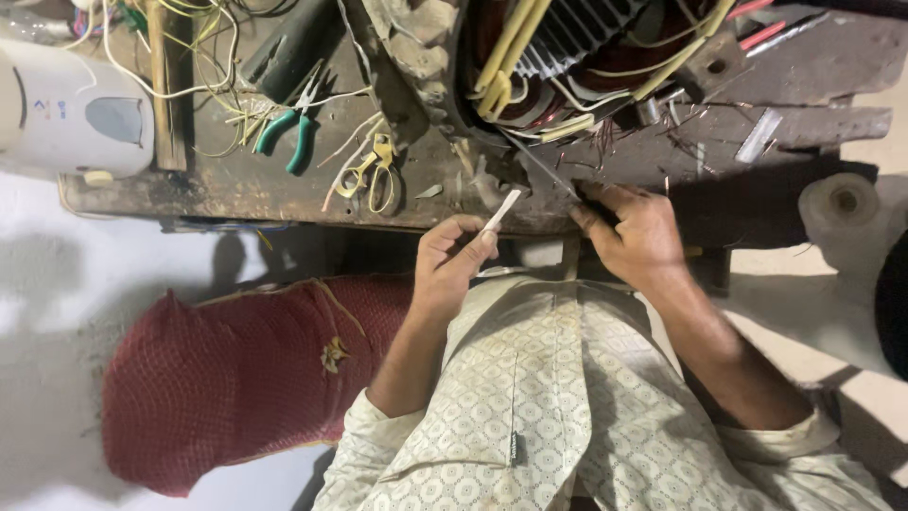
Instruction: The person strips insulation from white wires using scissors, then inserts the wires into slots on a motor stator. They trim excess wire and insulation, and use pliers to adjust the wires within the stator slots.
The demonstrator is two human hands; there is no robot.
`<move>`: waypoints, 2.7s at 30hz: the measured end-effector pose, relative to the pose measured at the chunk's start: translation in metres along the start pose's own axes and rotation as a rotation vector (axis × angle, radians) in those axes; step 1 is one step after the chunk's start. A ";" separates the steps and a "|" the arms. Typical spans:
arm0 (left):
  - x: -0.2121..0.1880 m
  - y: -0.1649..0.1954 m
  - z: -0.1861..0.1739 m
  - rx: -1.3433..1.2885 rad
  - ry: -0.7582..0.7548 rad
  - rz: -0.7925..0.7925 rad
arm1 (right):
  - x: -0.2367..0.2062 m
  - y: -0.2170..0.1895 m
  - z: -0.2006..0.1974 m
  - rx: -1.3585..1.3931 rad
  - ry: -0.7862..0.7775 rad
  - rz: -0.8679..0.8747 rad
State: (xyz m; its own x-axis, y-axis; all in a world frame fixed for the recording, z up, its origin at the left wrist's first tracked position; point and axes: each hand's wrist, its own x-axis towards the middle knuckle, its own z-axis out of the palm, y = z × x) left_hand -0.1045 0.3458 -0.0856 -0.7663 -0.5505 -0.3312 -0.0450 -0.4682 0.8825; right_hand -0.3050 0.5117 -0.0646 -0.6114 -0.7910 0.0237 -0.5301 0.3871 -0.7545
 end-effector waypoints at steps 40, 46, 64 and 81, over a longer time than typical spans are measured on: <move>0.019 -0.004 0.052 -0.029 0.114 0.081 | 0.017 0.055 -0.109 0.033 0.008 -0.365; 0.016 -0.010 0.068 -0.096 0.105 0.107 | 0.025 0.077 -0.177 -0.059 0.339 -0.027; 0.025 -0.024 0.106 -0.070 0.002 0.013 | 0.053 0.061 -0.078 0.376 0.404 -0.039; 0.035 -0.023 0.060 -0.105 -0.077 -0.034 | -0.053 0.172 -0.066 -0.077 0.296 0.426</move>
State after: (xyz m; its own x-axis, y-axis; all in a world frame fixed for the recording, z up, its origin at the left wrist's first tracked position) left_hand -0.1691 0.3782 -0.0972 -0.8128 -0.4801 -0.3301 -0.0076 -0.5577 0.8300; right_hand -0.4026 0.6511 -0.1521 -0.9161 -0.3925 -0.0820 -0.2333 0.6880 -0.6872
